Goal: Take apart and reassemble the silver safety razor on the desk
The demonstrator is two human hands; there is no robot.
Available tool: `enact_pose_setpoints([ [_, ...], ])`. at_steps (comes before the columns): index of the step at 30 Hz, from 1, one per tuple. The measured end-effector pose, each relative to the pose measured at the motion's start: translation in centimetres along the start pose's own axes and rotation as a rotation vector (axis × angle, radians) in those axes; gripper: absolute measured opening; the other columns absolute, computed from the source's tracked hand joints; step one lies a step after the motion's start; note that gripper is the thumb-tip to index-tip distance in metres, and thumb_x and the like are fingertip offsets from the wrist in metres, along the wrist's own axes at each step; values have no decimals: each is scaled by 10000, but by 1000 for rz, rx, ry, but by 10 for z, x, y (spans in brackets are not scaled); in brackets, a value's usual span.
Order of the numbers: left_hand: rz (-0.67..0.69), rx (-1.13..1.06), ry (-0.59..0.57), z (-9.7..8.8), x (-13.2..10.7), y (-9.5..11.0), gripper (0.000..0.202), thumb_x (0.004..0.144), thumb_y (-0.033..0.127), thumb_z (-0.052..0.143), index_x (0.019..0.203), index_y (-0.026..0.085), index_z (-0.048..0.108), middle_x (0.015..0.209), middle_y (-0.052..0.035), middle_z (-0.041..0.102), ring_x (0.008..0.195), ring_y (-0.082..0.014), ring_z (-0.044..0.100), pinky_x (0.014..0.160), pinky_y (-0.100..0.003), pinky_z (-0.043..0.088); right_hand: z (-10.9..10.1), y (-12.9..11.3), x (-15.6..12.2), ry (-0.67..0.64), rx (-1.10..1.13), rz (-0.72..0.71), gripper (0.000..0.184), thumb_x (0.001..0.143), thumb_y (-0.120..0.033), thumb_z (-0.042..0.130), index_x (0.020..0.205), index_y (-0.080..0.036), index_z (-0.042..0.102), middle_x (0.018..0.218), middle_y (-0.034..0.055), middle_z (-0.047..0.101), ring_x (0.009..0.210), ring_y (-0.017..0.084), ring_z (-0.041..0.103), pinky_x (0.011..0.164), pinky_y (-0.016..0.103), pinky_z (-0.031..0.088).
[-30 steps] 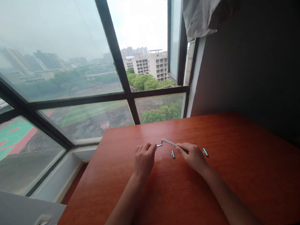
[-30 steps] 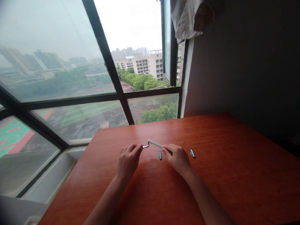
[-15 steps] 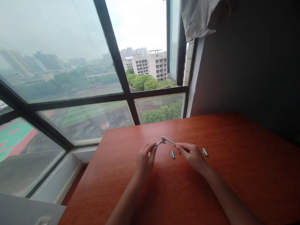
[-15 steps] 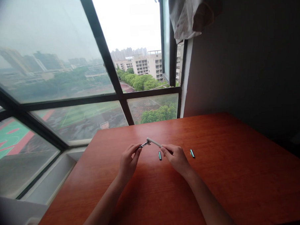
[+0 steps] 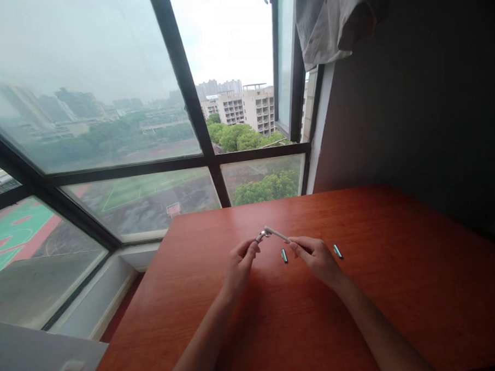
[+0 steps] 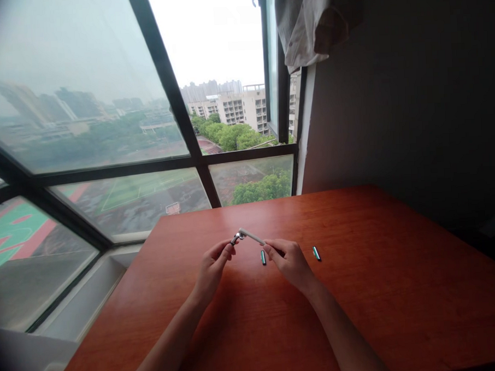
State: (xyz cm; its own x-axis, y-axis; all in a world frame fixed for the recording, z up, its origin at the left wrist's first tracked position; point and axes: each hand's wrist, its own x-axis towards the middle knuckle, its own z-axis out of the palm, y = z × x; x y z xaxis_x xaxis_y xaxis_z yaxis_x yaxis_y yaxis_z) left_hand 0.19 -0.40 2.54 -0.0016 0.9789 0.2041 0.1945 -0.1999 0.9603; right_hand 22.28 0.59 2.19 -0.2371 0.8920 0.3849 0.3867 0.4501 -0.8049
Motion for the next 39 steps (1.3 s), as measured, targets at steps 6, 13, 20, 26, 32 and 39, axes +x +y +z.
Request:
enact_pose_setpoints([
  [6, -35, -105, -13, 0, 1, 0, 335, 828, 425, 587, 945, 138, 713, 717, -36, 581, 675, -154, 470, 625, -256, 381, -1, -3, 0, 13, -1, -38, 347, 919, -392, 471, 902, -152, 722, 687, 36, 640, 619, 156, 562, 564, 238, 403],
  [13, -35, -147, -20, 1, -1, 2, 353, 820, 421, 605, 1002, 141, 720, 721, -42, 591, 684, -156, 478, 637, -259, 386, 1, -2, 0, 75, -27, -15, 334, 917, -374, 475, 909, -147, 720, 668, 34, 629, 628, 165, 572, 577, 247, 408],
  [20, -71, -156, 24, 0, 1, 2, 354, 800, 432, 625, 982, 147, 730, 699, -34, 594, 649, -145, 467, 619, -254, 375, 0, -6, -1, -9, 19, -53, 346, 920, -391, 469, 865, -153, 713, 678, 28, 628, 613, 152, 553, 561, 241, 396],
  [26, -92, -229, -4, 0, 0, -1, 359, 812, 422, 621, 1012, 142, 724, 718, -43, 597, 671, -145, 473, 627, -253, 375, 1, -4, 1, 63, 11, -25, 343, 916, -390, 472, 869, -150, 712, 664, 31, 616, 624, 161, 564, 576, 245, 411],
  [32, -102, -247, 17, -1, 1, 0, 364, 798, 429, 635, 1009, 148, 728, 717, -43, 603, 655, -140, 472, 619, -252, 377, 0, -7, 0, 17, 20, -45, 331, 914, -388, 480, 861, -154, 708, 685, 32, 631, 625, 157, 562, 574, 241, 404],
  [39, -106, -269, -9, 1, -1, 1, 370, 810, 418, 626, 1028, 135, 719, 734, -57, 596, 671, -147, 465, 619, -247, 375, 1, -5, 0, 61, -2, -16, 343, 918, -385, 468, 895, -147, 714, 657, 27, 615, 626, 160, 566, 573, 241, 407],
])
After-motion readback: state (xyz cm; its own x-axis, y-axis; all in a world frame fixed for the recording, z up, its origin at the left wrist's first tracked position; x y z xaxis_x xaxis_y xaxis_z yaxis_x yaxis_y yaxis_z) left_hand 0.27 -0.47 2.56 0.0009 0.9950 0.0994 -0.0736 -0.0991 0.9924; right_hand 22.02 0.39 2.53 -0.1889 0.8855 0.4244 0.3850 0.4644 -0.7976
